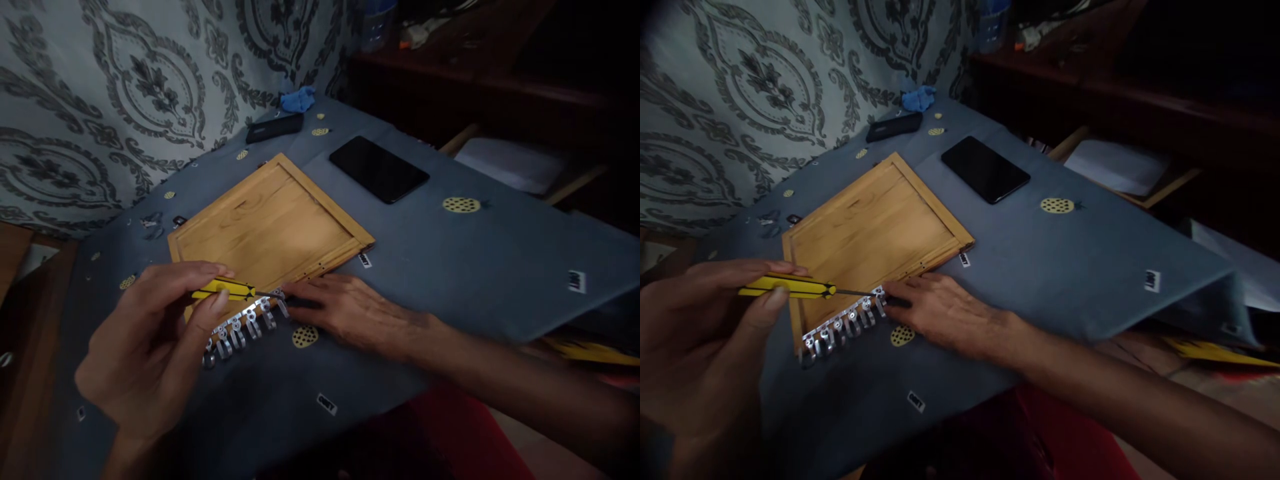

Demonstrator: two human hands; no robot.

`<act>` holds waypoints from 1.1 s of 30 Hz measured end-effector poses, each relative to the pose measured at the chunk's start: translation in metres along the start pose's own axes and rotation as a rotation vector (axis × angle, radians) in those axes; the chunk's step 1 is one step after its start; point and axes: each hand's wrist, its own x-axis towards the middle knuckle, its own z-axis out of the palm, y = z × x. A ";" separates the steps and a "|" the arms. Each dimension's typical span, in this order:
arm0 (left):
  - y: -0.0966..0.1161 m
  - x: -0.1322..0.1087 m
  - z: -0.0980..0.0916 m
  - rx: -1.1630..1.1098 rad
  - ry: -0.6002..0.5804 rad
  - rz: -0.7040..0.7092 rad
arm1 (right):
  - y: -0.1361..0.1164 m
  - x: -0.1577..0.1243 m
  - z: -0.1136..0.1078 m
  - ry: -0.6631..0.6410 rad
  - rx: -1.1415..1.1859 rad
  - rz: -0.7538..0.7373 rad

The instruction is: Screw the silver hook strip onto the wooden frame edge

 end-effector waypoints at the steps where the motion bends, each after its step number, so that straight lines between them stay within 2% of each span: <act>1: 0.000 0.000 0.002 -0.028 0.024 -0.006 | 0.000 0.000 -0.001 -0.009 0.001 0.000; 9: -0.004 -0.002 0.004 -0.028 0.015 -0.051 | -0.002 0.002 -0.004 -0.045 -0.023 0.007; 27: -0.006 -0.002 0.004 0.112 -0.043 0.083 | 0.000 0.001 -0.002 -0.027 -0.017 0.002; 33: -0.007 -0.008 0.004 0.134 -0.005 -0.018 | -0.001 0.001 -0.001 -0.009 -0.019 0.000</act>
